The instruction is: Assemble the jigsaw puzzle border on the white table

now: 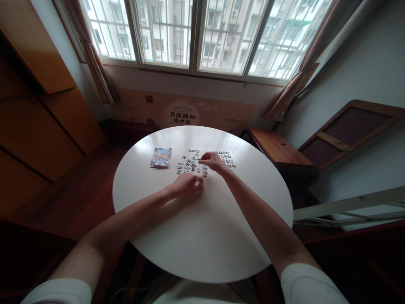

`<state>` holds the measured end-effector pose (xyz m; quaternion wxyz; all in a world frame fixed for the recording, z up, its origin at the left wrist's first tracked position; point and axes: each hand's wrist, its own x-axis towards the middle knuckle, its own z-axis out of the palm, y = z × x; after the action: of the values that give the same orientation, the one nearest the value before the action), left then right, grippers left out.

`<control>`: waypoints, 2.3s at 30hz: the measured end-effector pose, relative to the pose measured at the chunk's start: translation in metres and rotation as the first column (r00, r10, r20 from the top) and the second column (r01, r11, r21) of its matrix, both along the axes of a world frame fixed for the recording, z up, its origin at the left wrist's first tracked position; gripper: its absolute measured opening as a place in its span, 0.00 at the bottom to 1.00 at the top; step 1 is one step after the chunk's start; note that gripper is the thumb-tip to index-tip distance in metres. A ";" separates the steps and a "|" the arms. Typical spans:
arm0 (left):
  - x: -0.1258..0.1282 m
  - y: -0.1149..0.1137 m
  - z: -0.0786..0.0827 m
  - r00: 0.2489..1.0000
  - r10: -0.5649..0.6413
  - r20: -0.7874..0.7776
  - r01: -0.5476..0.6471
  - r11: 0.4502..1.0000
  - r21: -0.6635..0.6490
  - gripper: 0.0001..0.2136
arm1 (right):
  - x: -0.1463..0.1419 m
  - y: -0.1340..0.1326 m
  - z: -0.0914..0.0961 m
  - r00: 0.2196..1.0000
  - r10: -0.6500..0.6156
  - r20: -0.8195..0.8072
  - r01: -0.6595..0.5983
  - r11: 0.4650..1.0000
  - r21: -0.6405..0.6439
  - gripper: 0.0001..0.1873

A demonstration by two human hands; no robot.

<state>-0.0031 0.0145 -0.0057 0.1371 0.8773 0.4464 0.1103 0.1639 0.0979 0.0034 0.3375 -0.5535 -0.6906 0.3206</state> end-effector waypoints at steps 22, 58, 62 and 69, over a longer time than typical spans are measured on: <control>-0.002 0.005 -0.010 1.000 0.013 0.000 -0.013 0.998 0.065 0.14 | 0.025 -0.056 -0.024 0.997 0.060 0.055 -0.061 0.998 0.020 0.06; -0.002 0.008 -0.015 1.000 0.011 0.021 -0.013 0.997 0.082 0.17 | 0.031 -0.062 -0.020 0.940 0.075 0.332 -0.150 0.967 0.206 0.03; -0.001 0.007 -0.013 0.999 0.040 0.005 -0.040 0.996 0.086 0.21 | 0.032 -0.062 -0.018 0.941 0.063 0.331 -0.130 0.974 0.186 0.03; 0.000 0.004 -0.011 0.999 0.041 0.019 -0.042 0.996 0.079 0.18 | 0.032 -0.064 -0.016 0.932 0.074 0.355 -0.131 0.982 0.138 0.05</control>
<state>-0.0031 0.0189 -0.0168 0.1036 0.8717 0.4586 0.1383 0.1959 0.0343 -0.0127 0.2357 -0.5359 -0.7908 0.1786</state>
